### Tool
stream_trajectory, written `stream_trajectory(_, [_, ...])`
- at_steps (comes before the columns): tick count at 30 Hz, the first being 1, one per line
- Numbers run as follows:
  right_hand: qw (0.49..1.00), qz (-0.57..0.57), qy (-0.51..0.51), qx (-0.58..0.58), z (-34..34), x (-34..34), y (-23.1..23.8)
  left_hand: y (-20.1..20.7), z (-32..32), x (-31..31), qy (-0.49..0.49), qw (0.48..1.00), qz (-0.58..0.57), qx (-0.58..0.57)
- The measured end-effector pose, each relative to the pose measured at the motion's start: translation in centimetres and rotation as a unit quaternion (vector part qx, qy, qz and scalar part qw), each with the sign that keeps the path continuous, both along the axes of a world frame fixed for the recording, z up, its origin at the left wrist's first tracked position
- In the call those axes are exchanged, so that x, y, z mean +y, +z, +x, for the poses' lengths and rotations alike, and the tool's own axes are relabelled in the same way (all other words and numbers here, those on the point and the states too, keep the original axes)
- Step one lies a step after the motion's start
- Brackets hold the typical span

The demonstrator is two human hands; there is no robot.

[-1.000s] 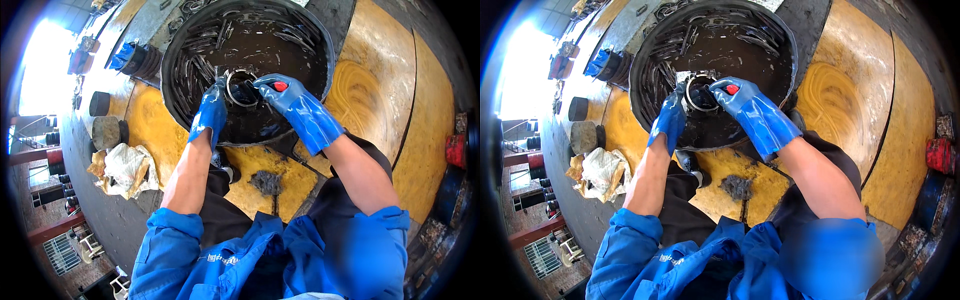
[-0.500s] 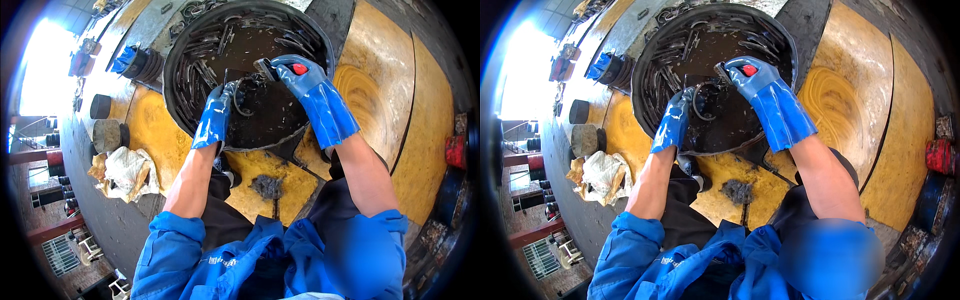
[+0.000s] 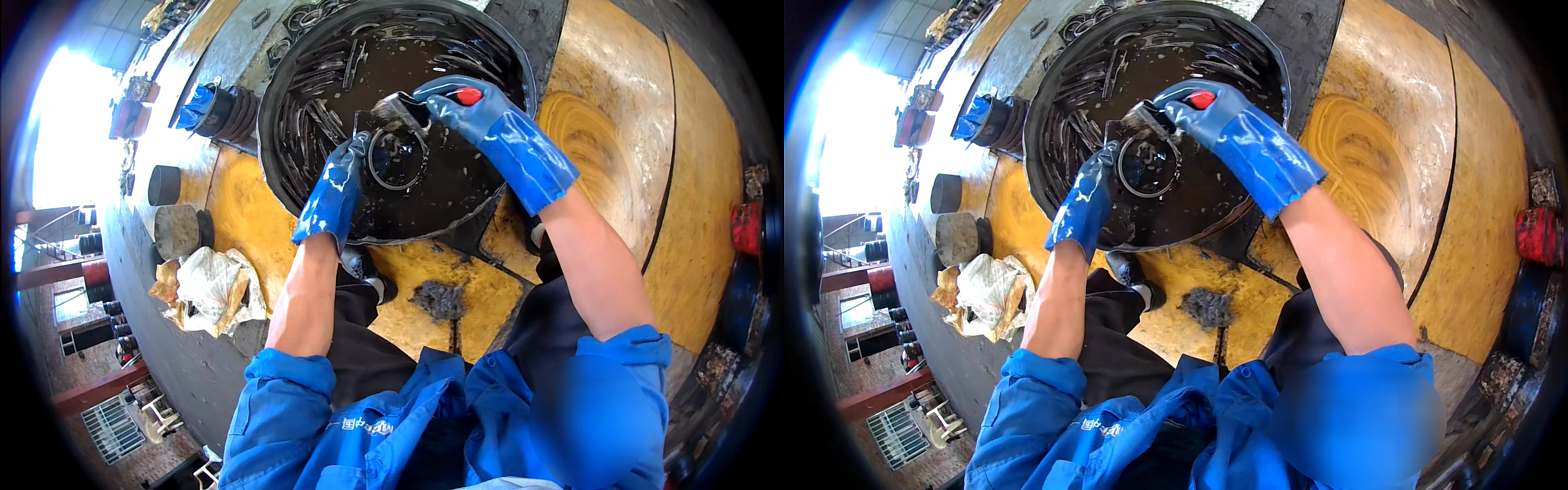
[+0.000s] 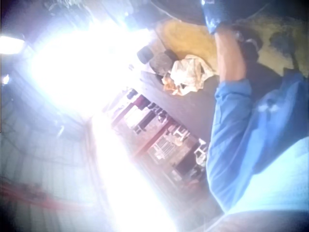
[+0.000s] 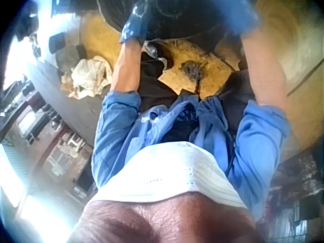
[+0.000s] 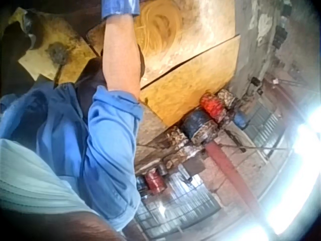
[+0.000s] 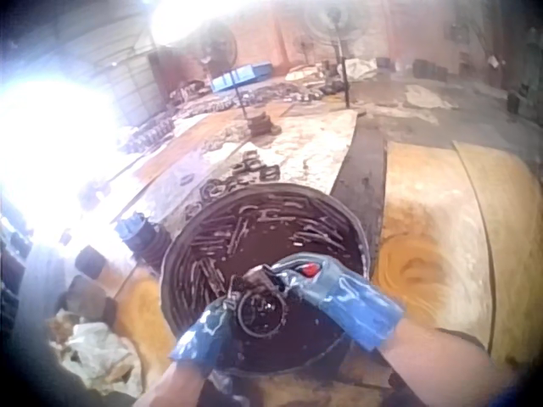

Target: The person cleans various metal components using a small brush inside a container of liquid.

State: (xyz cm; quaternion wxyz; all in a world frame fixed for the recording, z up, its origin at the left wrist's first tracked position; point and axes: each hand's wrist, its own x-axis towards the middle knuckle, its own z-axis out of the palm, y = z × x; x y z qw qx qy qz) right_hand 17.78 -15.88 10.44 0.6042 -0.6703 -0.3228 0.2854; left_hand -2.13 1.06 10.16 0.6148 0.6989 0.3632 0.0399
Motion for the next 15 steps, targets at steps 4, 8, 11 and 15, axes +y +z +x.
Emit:
stream_trajectory(4, [0.998, -0.003, -0.042, 0.049, 1.2, -0.6, -1.7, 0.0, -0.1, 0.3, 0.026, 0.999, 0.03, -0.036])
stream_trajectory(8, [0.974, -0.056, -0.108, 0.189, 1.7, -1.5, -1.7, -0.5, 0.1, 0.2, 0.049, 0.997, 0.038, -0.051])
stream_trajectory(11, [0.969, -0.068, -0.089, 0.222, 1.9, -2.3, -3.3, -0.5, 0.3, 0.0, 0.066, 0.996, 0.033, -0.049])
stream_trajectory(15, [0.964, -0.145, -0.085, 0.204, 0.2, -2.2, -3.1, -1.6, 0.0, 0.4, 0.084, 0.995, 0.015, -0.055])
